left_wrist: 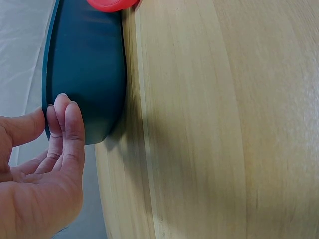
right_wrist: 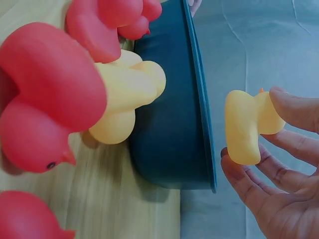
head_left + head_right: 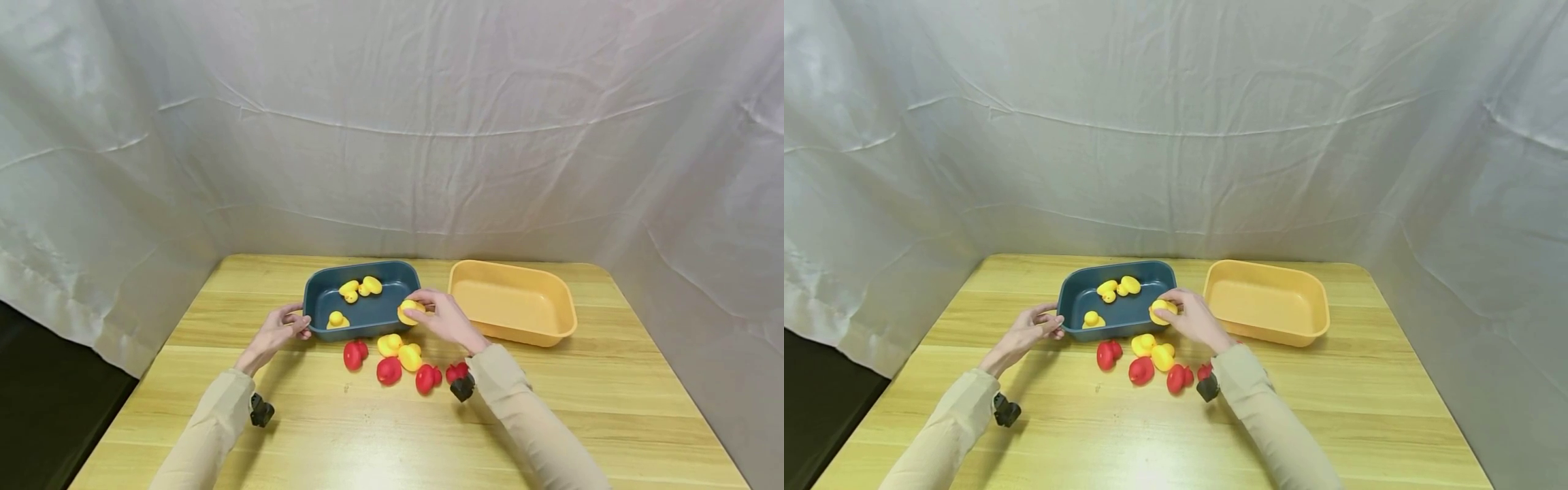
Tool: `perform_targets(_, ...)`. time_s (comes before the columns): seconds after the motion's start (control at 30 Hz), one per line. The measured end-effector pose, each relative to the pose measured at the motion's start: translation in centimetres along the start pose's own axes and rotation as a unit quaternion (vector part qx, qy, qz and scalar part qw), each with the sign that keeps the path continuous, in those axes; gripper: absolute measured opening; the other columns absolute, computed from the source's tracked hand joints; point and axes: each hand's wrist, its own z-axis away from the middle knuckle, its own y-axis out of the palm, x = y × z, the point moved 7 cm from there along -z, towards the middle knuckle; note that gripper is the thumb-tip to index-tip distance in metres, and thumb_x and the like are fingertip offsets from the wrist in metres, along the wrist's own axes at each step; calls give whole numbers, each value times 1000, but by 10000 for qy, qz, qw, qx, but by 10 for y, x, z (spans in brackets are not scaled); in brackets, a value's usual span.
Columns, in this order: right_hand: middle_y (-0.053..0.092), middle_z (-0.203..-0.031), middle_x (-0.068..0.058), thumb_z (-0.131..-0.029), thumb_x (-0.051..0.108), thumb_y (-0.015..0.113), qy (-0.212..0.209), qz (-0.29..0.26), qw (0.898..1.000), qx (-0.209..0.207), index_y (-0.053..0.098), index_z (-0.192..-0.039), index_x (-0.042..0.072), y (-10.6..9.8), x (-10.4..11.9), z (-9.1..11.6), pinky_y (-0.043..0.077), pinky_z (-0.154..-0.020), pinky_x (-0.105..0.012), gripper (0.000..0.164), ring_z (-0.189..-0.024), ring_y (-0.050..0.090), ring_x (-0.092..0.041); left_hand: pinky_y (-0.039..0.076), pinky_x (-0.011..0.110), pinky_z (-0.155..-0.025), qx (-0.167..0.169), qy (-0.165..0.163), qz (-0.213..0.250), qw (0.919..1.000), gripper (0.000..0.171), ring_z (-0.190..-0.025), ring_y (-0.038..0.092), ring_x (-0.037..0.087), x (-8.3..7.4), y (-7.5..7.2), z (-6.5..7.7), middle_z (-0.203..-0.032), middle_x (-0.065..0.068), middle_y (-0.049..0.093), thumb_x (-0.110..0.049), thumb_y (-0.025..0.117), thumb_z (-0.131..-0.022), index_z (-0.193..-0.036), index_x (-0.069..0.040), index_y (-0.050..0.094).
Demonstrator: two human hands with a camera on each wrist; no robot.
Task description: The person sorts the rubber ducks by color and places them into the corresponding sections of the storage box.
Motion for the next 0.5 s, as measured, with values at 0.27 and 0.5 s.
perform_targets(0.27, 70, -115, -15, -93, 18, 73, -184, 117, 9997, 104, 72, -114, 1, 10, 8, -12, 58, -96, -42, 27, -109, 64, -29, 61, 27, -80, 16, -20, -5, 10000, 60, -74, 67, 6, 1, 0, 0, -93, 8, 68, -7, 55, -103, -149, 18, 26)
perform_targets(0.5, 69, -119, -15, -95, 19, 71, -216, 205, 9993, 226, 72, -117, 2, 16, 11, -20, 57, -94, -39, 28, -111, 64, -30, 61, 28, -80, 10, -19, -2, 10000, 60, -75, 67, 8, 1, 0, 0, -93, 9, 68, -7, 55, -102, -149, 18, 26)
